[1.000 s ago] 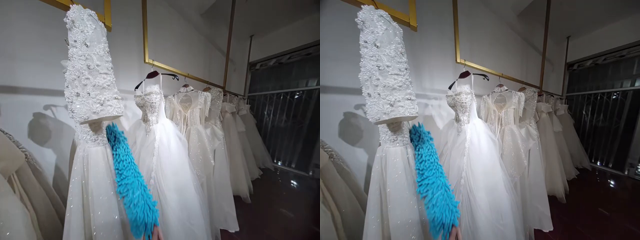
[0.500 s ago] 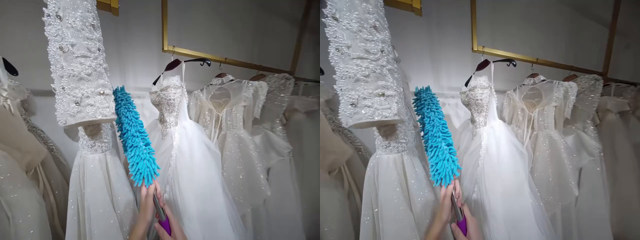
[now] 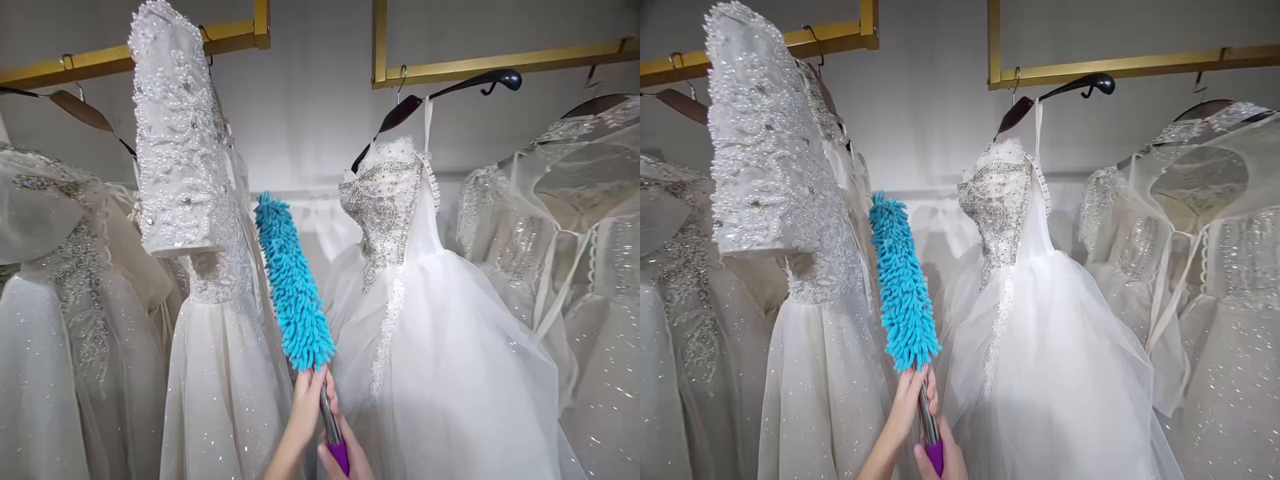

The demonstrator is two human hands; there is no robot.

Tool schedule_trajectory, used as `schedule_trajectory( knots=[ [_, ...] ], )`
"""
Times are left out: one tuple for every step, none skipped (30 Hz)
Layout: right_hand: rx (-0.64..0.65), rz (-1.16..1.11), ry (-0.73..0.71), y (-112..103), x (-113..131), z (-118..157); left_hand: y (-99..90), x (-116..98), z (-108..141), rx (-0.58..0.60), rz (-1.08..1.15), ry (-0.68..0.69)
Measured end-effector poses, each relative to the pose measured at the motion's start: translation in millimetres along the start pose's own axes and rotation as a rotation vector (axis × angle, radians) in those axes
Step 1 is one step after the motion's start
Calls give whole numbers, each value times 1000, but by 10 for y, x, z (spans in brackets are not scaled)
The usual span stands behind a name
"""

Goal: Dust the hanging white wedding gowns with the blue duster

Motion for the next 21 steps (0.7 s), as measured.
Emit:
schedule_trajectory(
  knots=[
    [3, -45, 10, -31, 192, -96, 70, -174, -64, 13, -8, 30],
    [81, -78, 92, -8, 346, -209, 109, -338, -133, 8, 2, 65],
    [195, -106, 182, 48, 482, -326, 115, -486, -204, -12, 23, 107],
    [267, -152, 172, 96, 637, -459, 91, -607, -273, -47, 47, 151],
    [339, -230, 156, 155, 758, -580, 41, -692, -340, -91, 68, 188],
    [382, -273, 173, 204, 813, -679, -26, -733, -400, -140, 81, 211],
    [410, -317, 177, 245, 826, -750, -103, -730, -452, -190, 85, 220],
    [428, -345, 200, 279, 783, -786, -178, -683, -494, -232, 78, 213],
    [435, -357, 227, 301, 698, -787, -246, -598, -527, -265, 65, 195],
    [435, -361, 250, 312, 588, -761, -303, -488, -548, -293, 53, 174],
    [428, -356, 270, 311, 465, -715, -344, -365, -562, -315, 38, 152],
    [416, -345, 284, 300, 344, -662, -369, -245, -570, -335, 19, 132],
    [396, -332, 290, 282, 241, -614, -378, -142, -576, -353, -3, 114],
    [373, -318, 288, 260, 166, -583, -373, -73, -584, -368, -25, 104],
    [349, -305, 275, 240, 129, -576, -354, -48, -595, -378, -48, 103],
    [329, -296, 252, 227, 136, -597, -325, -74, -611, -381, -69, 110],
    [315, -291, 221, 221, 186, -648, -289, -152, -632, -376, -87, 125],
    [306, -290, 185, 224, 276, -725, -252, -276, -657, -365, -103, 148],
    [305, -293, 148, 238, 396, -822, -219, -437, -684, -355, -116, 176],
    [312, -302, 113, 261, 538, -931, -195, -623, -710, -346, -126, 206],
    [323, -317, 84, 291, 687, -1042, -183, -816, -736, -341, -136, 235]
  ],
)
Point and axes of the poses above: each hand's wrist, its own z-axis away from the middle knuckle, its own y-axis out of the palm, x = y × z, the point moved 5 cm from there along -z, towards the middle knuckle, and after that the axes turned 7 degrees about -y, right-handed, at the moved point
